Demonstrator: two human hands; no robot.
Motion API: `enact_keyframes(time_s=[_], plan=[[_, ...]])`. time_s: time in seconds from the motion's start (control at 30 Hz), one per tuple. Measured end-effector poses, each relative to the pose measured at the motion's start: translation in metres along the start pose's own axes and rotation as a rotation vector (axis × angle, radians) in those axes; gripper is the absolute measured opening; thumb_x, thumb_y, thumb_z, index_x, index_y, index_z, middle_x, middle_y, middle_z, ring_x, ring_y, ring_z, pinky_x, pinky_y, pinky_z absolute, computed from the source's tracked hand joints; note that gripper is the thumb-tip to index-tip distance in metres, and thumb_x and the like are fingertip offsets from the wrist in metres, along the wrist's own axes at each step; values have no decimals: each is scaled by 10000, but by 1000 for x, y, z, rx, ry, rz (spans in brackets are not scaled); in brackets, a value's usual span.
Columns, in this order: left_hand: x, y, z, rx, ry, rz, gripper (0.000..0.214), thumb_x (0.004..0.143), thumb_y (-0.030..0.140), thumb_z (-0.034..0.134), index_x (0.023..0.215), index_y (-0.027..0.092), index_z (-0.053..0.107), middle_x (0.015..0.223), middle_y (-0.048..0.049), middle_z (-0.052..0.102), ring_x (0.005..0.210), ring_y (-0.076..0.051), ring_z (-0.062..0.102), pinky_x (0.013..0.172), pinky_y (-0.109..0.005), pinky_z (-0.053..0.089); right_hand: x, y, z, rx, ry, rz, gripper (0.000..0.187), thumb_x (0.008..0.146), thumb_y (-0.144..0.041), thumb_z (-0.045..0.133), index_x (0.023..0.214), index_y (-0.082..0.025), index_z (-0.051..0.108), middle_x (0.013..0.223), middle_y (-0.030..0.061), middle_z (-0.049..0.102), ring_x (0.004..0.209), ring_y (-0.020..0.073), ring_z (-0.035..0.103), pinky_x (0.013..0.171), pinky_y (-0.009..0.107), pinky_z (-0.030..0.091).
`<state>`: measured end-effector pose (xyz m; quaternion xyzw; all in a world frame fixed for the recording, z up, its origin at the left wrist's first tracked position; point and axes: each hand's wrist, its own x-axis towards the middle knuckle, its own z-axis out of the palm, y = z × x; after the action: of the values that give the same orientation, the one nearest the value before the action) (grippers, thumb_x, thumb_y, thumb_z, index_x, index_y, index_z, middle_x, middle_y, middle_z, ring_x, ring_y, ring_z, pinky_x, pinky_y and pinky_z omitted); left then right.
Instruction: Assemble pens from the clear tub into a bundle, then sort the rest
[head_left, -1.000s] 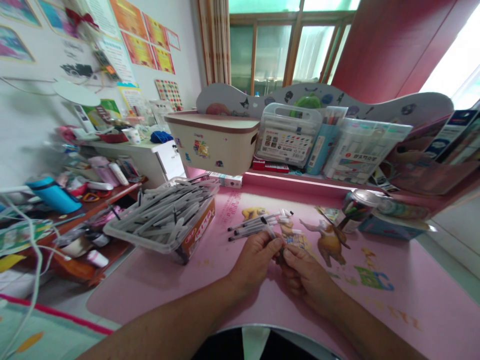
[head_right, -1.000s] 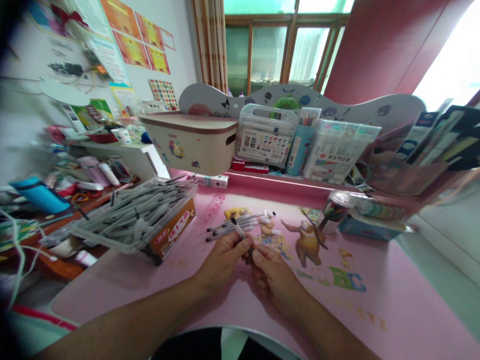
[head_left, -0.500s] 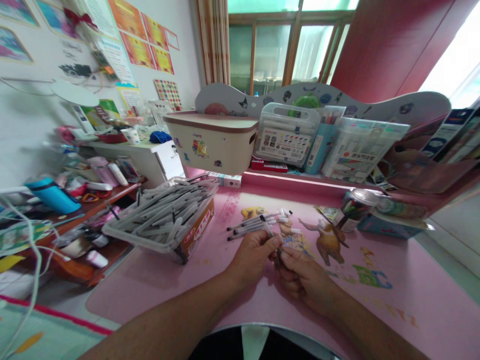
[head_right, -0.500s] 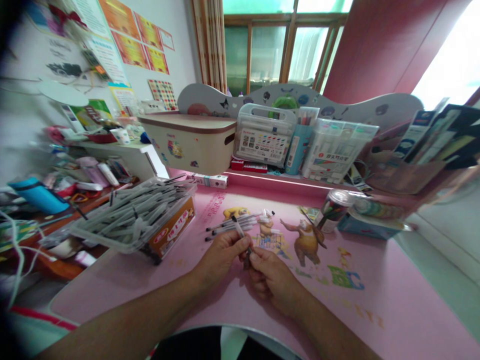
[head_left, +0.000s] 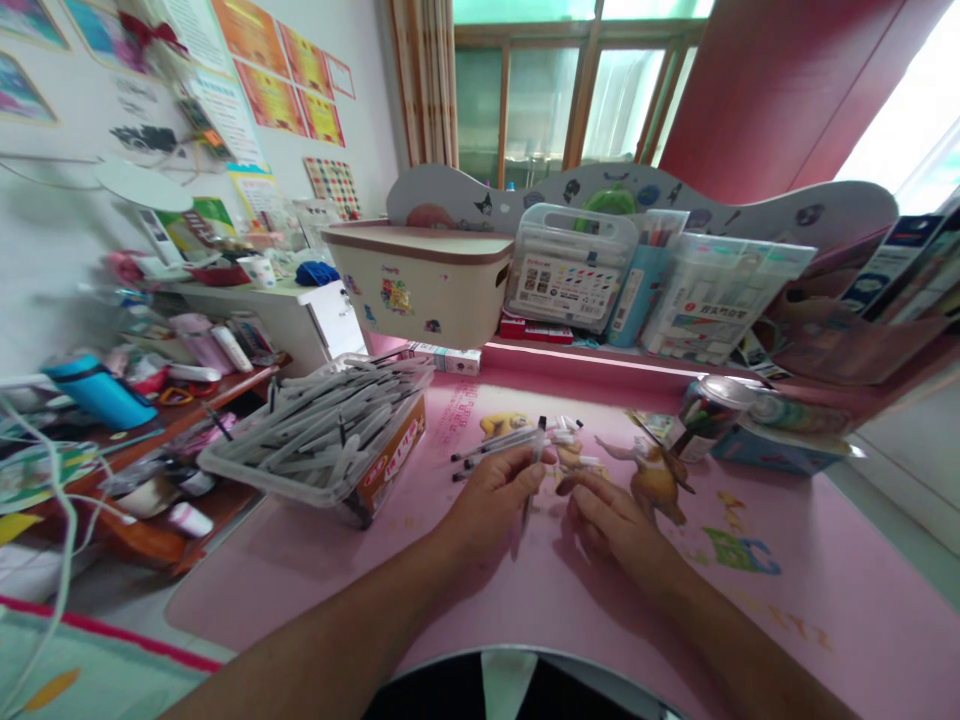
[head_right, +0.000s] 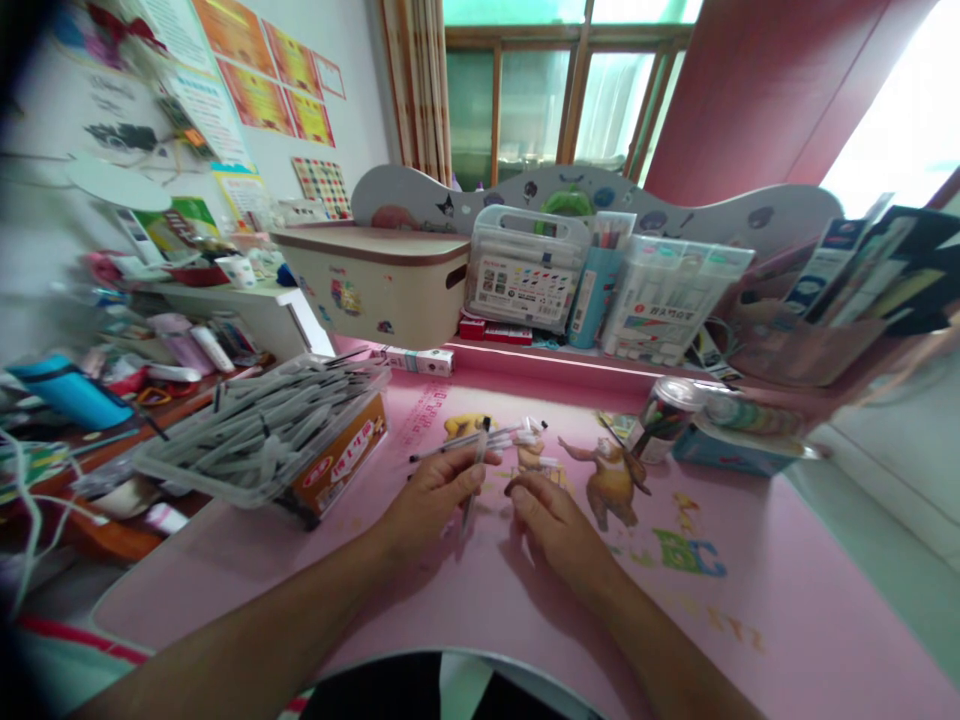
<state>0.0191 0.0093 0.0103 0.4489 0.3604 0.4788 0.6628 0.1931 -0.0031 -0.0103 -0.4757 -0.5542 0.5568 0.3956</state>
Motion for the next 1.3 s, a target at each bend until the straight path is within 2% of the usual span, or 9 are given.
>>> enact_keyframes(time_s=[0.07,0.17,0.3,0.47,0.6,0.77,0.9,1.1,1.3], plan=[[-2,-2,-1,29,-70,-57,256,787,299,675,1018,204,731,795,-25,615,659,-121,535,596,-220,410,1,-7,-6,-121,136,-85,338,890,-525,534,820,-202,608,701,6,568,609,138,506,535,244,380],[-3,-5,-4,106,-156,-141,270,775,258,663,1024,186,738,731,-19,584,577,-101,469,543,-215,350,1,-15,-14,-303,229,-134,356,947,-484,423,770,-214,574,728,4,559,669,155,512,604,263,405],[0,-4,-13,301,-330,-105,222,787,248,633,939,155,766,724,-29,605,622,-116,483,578,-224,333,1,-16,-20,-459,182,-158,397,976,-433,370,685,-227,543,625,-16,502,596,155,458,603,270,393],[6,-3,-22,421,-435,-76,238,808,300,614,893,133,762,667,-6,582,615,-114,448,580,-227,300,0,-17,-19,-502,125,-136,375,963,-411,405,698,-228,597,531,-21,473,525,162,439,560,273,380],[9,-3,-25,459,-476,-103,251,811,335,620,794,110,729,606,15,518,562,-94,389,537,-229,257,-1,-22,-17,-538,134,-109,360,938,-429,434,769,-215,669,590,2,570,584,183,513,602,282,419],[9,-1,-29,460,-479,-158,359,820,407,619,953,98,745,633,1,548,560,-95,409,540,-228,263,-2,-25,-17,-495,121,-152,314,904,-419,475,903,-220,718,848,56,710,788,234,620,712,315,482],[11,-1,-33,434,-498,-226,410,831,458,617,1008,113,746,653,0,549,531,-86,380,523,-230,232,-4,-21,-19,-468,109,-196,293,908,-386,478,1025,-241,704,857,50,700,858,244,627,764,328,488],[11,-3,-39,331,-508,-278,413,826,468,641,1009,113,745,660,-2,544,534,-85,393,523,-228,238,-2,-15,-25,-450,37,-236,119,868,-308,569,876,-251,672,675,11,586,710,198,559,692,298,453],[10,2,-38,295,-508,-299,390,837,444,636,1017,118,750,649,-6,550,512,-82,395,505,-230,247,0,-18,-26,-340,-58,-250,127,878,-303,526,901,-221,620,774,2,562,737,163,513,706,288,426]])
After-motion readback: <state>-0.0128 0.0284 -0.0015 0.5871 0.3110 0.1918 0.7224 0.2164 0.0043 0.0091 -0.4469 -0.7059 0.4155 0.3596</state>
